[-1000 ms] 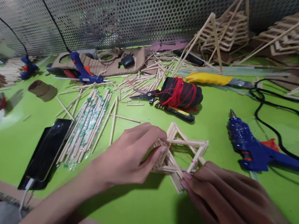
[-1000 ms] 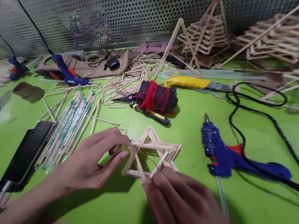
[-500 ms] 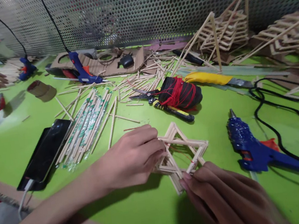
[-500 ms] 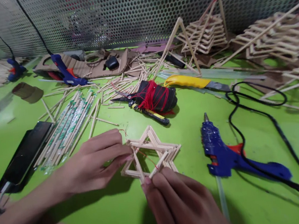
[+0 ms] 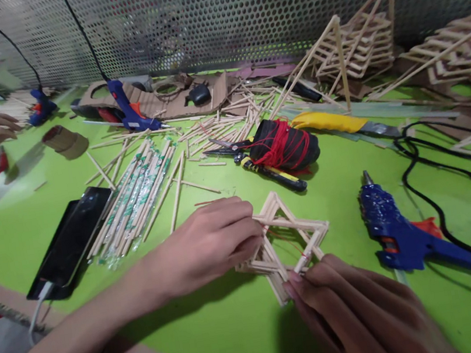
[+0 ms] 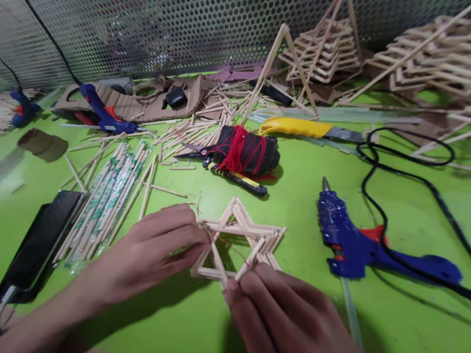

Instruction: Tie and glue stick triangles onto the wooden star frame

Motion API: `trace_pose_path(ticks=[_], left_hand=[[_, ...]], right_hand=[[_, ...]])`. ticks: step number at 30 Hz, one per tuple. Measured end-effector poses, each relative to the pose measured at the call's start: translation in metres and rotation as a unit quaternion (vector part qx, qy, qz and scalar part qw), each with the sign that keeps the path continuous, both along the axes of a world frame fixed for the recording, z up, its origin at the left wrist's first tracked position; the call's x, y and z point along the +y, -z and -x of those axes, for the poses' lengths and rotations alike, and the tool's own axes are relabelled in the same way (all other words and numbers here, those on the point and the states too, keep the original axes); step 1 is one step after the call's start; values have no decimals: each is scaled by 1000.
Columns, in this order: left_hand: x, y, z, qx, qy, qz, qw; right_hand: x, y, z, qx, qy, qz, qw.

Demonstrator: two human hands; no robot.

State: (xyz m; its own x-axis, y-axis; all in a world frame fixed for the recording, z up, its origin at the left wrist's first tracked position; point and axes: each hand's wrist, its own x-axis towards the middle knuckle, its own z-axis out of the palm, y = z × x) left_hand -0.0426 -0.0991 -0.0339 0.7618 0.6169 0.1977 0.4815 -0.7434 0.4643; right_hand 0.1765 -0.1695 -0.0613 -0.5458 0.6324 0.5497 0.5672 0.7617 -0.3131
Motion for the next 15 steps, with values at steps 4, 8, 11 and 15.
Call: trace_pose_path(ticks=[4,8,11,15], left_hand=[[0,1,-1,6,2,-1,1000],[1,4,-2,4,-1,-3,1000],[2,6,-2,-6,0,-18,1000],[0,2,-4,-43,41,-15,998]], right_hand=[[1,-3,0,-4,9,-5,1000],[0,-3,0,-14,8,-4,1000],[0,0,0,-23,5,-2,1000],[-1,2,0,-27,-2,-6,1000]])
